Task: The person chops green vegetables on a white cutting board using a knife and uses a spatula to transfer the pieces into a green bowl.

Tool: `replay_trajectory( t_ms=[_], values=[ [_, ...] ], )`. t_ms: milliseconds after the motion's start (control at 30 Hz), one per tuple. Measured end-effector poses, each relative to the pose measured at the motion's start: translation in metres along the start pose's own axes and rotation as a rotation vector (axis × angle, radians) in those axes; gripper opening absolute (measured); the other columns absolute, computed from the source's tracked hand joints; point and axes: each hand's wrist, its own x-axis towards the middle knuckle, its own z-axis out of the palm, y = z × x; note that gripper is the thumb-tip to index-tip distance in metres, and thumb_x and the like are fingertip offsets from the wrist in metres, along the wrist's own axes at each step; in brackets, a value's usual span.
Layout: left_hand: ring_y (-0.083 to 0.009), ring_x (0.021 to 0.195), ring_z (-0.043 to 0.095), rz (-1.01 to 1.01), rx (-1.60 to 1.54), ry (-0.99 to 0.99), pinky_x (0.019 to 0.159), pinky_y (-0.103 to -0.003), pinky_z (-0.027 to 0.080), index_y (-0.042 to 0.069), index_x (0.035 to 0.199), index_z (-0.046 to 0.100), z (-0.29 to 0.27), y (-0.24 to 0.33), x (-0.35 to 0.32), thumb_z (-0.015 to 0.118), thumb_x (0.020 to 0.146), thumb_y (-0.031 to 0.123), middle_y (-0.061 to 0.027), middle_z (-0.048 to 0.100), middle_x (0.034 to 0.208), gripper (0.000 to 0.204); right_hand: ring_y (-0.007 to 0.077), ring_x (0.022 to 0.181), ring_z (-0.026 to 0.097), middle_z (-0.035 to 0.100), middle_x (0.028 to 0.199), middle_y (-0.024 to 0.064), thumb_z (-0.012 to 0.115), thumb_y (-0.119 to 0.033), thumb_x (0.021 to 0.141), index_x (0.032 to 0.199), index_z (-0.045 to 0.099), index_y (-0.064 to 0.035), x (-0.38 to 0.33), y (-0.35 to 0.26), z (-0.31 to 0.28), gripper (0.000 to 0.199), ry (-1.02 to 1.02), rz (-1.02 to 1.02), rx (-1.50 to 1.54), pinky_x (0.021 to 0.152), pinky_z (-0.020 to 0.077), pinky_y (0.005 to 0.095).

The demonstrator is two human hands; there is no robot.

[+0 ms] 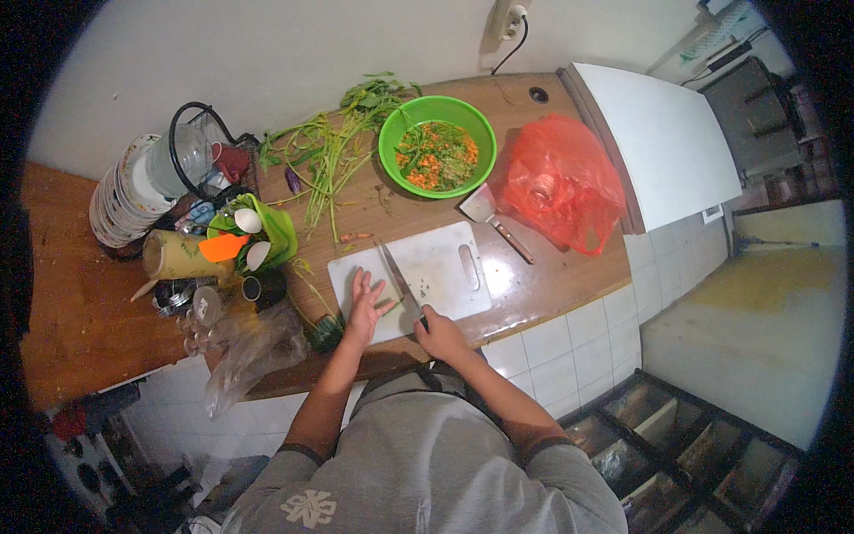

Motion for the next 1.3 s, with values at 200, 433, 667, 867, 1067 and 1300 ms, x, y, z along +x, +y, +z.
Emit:
replay_trajectory(
  t_ms=[200, 433, 667, 867, 1067, 1300],
  values=[
    [-0.0266, 0.117, 0.062, 0.213, 0.463, 0.034, 0.093, -0.034, 0.050, 0.010, 0.158, 0.018, -0.009, -0.034, 0.015, 0.062, 0.095, 0.002, -0.0219, 0.028, 0.159, 0.078, 0.0470, 0.067, 0.062, 0.059, 0.068, 0.0268, 0.063, -0.027, 0.095, 0.103, 0.052, -0.0006, 0.005, -0.008, -0.001, 0.030, 0.105, 0.016, 0.085, 0.061, 0.0470, 0.0501],
    [-0.0295, 0.090, 0.069, 0.492, 1.026, 0.064, 0.083, -0.036, 0.054, 0.001, 0.134, 0.051, -0.014, -0.031, 0.022, 0.059, 0.092, -0.003, -0.0232, 0.056, 0.132, 0.043, 0.0513, 0.078, 0.064, 0.064, 0.077, 0.0292, 0.059, -0.028, 0.094, 0.106, 0.051, -0.0015, 0.001, 0.000, -0.007, 0.030, 0.064, 0.060, 0.015, 0.070, 0.0493, 0.0571],
    [-0.0374, 0.104, 0.064, 0.581, 1.004, -0.030, 0.088, -0.040, 0.053, -0.001, 0.116, 0.060, 0.009, -0.021, 0.008, 0.060, 0.088, -0.002, -0.0204, 0.057, 0.125, 0.028, 0.0483, 0.077, 0.066, 0.066, 0.077, 0.0276, 0.061, -0.026, 0.094, 0.107, 0.053, -0.0025, 0.000, 0.018, 0.000, 0.028, 0.061, 0.044, -0.105, 0.067, 0.0504, 0.0560],
    [-0.0325, 0.109, 0.056, 0.679, 1.489, -0.023, 0.098, -0.047, 0.040, 0.005, 0.107, 0.066, 0.008, -0.019, -0.006, 0.069, 0.083, 0.009, -0.0131, 0.059, 0.116, 0.025, 0.0499, 0.081, 0.065, 0.066, 0.080, 0.0286, 0.059, -0.025, 0.093, 0.107, 0.050, -0.0018, 0.006, 0.012, 0.002, 0.029, 0.026, 0.016, -0.121, 0.071, 0.0507, 0.0587],
    [-0.0337, 0.106, 0.056, 0.609, 1.549, -0.020, 0.096, -0.048, 0.039, 0.006, 0.102, 0.067, -0.017, -0.013, -0.006, 0.069, 0.082, 0.010, -0.0118, 0.058, 0.113, 0.020, 0.0483, 0.079, 0.066, 0.067, 0.081, 0.0266, 0.059, -0.025, 0.092, 0.107, 0.051, -0.0026, 0.011, 0.009, 0.009, 0.028, 0.024, 0.027, -0.140, 0.071, 0.0513, 0.0579],
    [-0.0394, 0.110, 0.063, 0.511, 1.217, -0.026, 0.092, -0.043, 0.053, -0.001, 0.129, 0.058, -0.025, -0.010, -0.009, 0.050, 0.093, -0.006, -0.0222, 0.052, 0.135, 0.037, 0.0504, 0.078, 0.064, 0.065, 0.078, 0.0290, 0.060, -0.027, 0.094, 0.110, 0.050, -0.0033, 0.009, 0.023, 0.001, 0.030, 0.063, 0.035, -0.139, 0.069, 0.0504, 0.0583]
  ],
)
